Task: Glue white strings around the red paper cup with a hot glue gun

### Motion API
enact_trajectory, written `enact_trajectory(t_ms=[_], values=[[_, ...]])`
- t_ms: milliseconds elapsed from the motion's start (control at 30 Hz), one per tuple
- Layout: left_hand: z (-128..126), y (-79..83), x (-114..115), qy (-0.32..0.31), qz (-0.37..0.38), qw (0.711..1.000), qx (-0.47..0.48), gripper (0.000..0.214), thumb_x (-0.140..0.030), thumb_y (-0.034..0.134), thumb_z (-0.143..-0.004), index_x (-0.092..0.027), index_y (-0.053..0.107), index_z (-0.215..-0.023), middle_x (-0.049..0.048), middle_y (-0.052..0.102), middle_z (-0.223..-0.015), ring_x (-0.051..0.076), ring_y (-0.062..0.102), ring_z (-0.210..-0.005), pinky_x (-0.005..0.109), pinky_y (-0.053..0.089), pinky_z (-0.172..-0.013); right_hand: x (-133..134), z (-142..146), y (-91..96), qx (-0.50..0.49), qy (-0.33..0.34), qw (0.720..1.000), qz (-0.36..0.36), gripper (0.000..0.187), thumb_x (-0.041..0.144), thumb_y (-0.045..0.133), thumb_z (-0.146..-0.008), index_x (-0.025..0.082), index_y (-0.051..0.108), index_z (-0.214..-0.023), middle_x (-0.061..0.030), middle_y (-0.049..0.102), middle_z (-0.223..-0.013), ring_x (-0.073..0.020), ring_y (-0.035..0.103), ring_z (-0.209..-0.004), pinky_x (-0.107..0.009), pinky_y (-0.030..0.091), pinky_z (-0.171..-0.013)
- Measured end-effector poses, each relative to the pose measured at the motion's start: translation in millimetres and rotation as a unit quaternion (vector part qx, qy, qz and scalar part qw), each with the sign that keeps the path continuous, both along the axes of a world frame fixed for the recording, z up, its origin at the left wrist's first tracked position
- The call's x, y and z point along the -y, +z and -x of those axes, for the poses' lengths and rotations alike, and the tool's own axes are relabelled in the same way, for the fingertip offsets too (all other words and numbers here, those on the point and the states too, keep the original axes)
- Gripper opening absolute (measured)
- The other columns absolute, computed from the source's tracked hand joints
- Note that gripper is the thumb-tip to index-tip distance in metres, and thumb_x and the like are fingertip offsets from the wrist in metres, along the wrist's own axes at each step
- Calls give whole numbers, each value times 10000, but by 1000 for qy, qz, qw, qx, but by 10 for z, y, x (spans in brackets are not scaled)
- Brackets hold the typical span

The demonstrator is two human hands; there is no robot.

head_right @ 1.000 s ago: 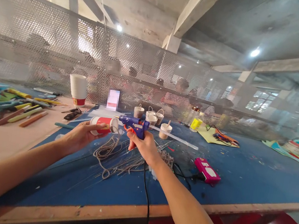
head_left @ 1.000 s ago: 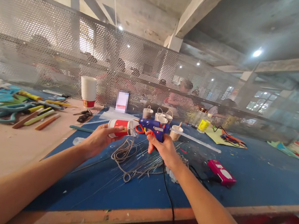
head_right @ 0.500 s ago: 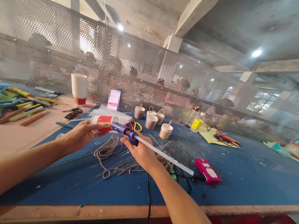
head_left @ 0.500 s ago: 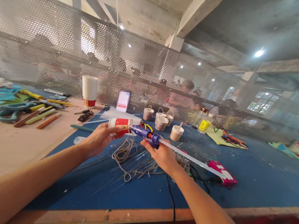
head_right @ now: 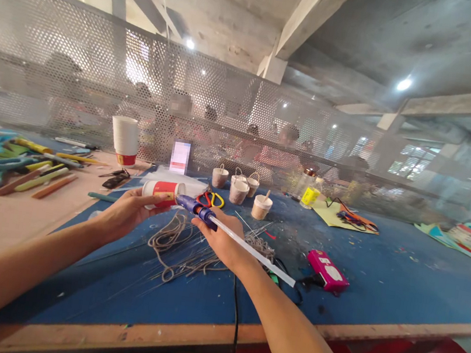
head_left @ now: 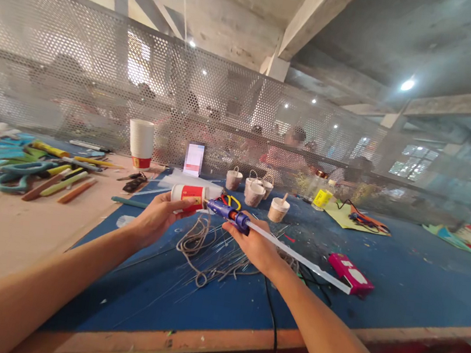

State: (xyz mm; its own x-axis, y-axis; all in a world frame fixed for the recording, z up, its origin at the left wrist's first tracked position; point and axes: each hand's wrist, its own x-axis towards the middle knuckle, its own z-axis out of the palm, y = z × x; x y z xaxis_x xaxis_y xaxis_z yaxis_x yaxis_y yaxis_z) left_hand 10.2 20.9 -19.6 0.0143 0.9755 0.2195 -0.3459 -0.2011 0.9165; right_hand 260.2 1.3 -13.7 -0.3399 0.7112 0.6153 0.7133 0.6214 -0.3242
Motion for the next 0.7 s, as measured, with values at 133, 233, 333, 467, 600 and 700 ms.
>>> enact_trajectory(t_ms=[133,233,333,467,600,700], values=[[-2,9,17,4,2,1000,1,317,-316,912,-651,-164,822,-914,116,827,-979,302,731,-983,426,546,-891,9,4,17,8,-6,1000,1,229,452,701,-938,227,703,-980,-23,740,-755,-191,673,-625,-257,445,-601],[0,8,31,-1,0,1000,-6,312,-321,912,-649,-173,828,-910,109,829,-969,288,732,-964,407,542,-876,20,17,32,12,-11,1000,14,230,446,711,-934,225,709,-997,-29,749,-767,-196,685,-641,-256,442,-603],[-1,6,33,-5,-2,1000,-10,297,-319,903,-665,-182,833,-919,105,830,-967,276,729,-960,389,535,-873,22,26,35,18,-17,999,21,233,450,719,-930,231,713,-1012,-29,763,-783,-201,700,-659,-254,438,-603],[1,4,24,-9,-8,1000,-19,283,-329,893,-690,-180,837,-924,114,830,-976,284,726,-974,401,531,-885,3,15,19,28,-25,999,10,246,469,717,-930,233,707,-999,-26,767,-779,-202,705,-657,-253,422,-588],[14,-1,19,-8,-9,1000,-13,277,-332,890,-700,-188,835,-930,106,829,-983,290,727,-985,422,528,-916,-8,2,11,35,-31,999,2,252,476,706,-935,225,696,-963,-22,759,-756,-197,693,-627,-254,410,-571],[21,-5,14,-3,-7,1000,-6,290,-323,890,-702,-189,831,-953,97,828,-1001,283,726,-992,413,526,-925,1,6,15,35,-32,999,3,249,472,707,-934,224,694,-952,-23,757,-760,-196,694,-634,-253,420,-579]])
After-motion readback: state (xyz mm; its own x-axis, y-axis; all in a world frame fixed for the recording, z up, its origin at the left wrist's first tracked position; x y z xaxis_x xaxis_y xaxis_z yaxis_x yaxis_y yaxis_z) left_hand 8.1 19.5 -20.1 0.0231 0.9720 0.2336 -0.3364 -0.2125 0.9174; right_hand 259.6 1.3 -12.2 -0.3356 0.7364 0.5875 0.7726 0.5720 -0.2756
